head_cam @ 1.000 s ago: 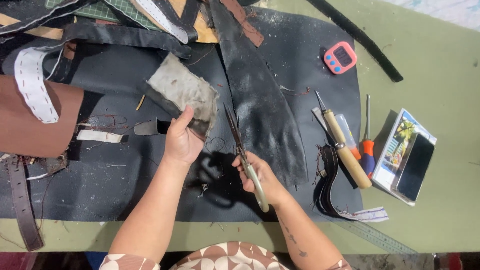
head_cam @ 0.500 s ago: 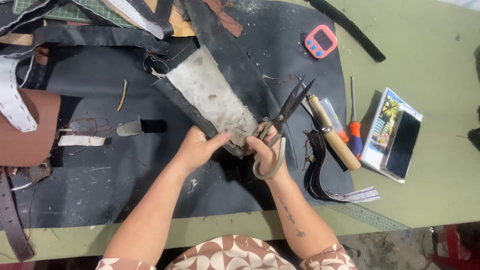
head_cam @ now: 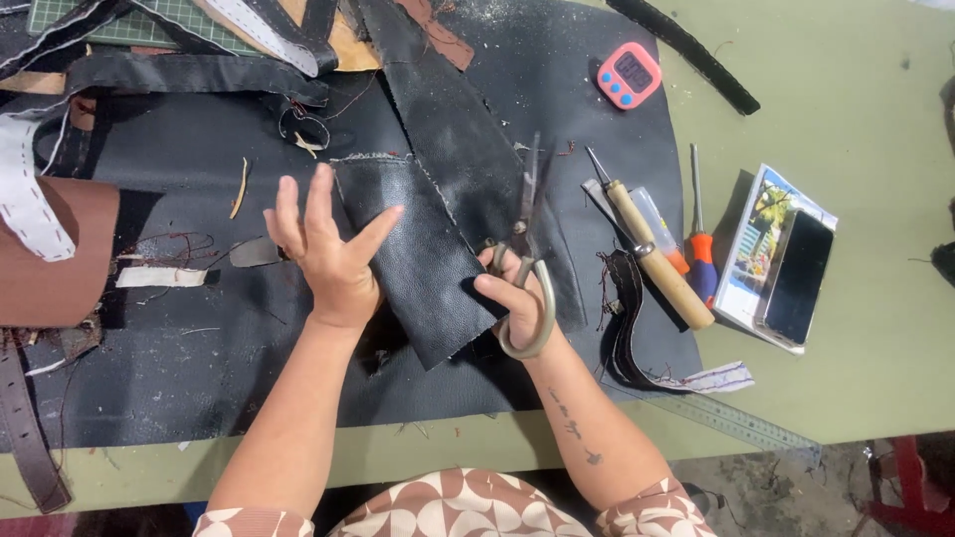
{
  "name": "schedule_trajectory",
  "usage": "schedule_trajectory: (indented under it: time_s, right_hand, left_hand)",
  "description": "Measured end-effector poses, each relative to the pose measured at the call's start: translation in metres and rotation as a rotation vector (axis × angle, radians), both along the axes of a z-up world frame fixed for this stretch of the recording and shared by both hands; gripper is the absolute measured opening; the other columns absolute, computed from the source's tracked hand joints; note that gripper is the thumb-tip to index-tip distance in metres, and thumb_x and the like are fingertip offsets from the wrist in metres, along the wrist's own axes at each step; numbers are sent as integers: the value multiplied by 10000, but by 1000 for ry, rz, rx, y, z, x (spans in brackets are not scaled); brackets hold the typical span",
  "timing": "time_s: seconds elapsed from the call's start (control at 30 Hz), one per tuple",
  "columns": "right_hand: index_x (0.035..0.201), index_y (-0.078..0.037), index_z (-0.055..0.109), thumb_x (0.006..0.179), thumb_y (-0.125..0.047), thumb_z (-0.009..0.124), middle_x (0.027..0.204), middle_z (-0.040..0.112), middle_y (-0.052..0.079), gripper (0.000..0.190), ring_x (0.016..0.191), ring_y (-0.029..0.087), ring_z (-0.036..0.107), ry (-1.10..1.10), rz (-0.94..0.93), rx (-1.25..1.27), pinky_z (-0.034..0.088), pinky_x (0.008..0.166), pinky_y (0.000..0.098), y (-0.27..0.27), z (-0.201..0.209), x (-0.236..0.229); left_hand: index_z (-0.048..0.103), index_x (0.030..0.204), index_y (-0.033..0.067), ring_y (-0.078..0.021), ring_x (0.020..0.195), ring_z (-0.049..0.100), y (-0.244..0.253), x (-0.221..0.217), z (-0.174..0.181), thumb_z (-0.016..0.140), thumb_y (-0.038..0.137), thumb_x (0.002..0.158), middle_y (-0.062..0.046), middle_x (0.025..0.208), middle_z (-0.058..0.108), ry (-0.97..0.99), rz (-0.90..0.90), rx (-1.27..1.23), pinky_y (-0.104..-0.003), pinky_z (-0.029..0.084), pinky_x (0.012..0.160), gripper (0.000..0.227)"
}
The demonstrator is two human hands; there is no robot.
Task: Trimming and cutting small pieces of leather scraps using scissors at a workshop table.
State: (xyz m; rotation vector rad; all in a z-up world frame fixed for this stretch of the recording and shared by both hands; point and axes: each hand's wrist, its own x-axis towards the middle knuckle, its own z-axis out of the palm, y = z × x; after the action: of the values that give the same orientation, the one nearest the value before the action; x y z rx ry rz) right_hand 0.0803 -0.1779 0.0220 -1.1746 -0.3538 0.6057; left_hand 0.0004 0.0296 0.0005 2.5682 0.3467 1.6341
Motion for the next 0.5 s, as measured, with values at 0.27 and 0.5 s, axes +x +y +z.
schedule_trajectory:
  time_s: [0.27, 0.5]
  right_hand:
    - [1080, -51, 549, 835, -122, 727, 777, 520, 0, 311, 736, 108, 530, -146, -148, -78, 436, 698, 249, -22, -21, 35]
    - [1055, -53, 549, 822, -159, 749, 792, 475, -19, 325, 753, 97, 485, -257, -97, -131, 382, 711, 248, -10, 17, 22]
  left_hand:
    - [435, 1502, 8, -332, 1346, 488, -23, 8, -11, 602, 54, 1007, -217, 1464, 468, -149, -611, -1133, -466, 419, 1145, 524]
    - [734, 1152, -9, -328, 872, 765, -63, 0, 26, 760, -40, 838, -250, 1021, 765, 19, -1056, -1941, -467, 633, 739, 316]
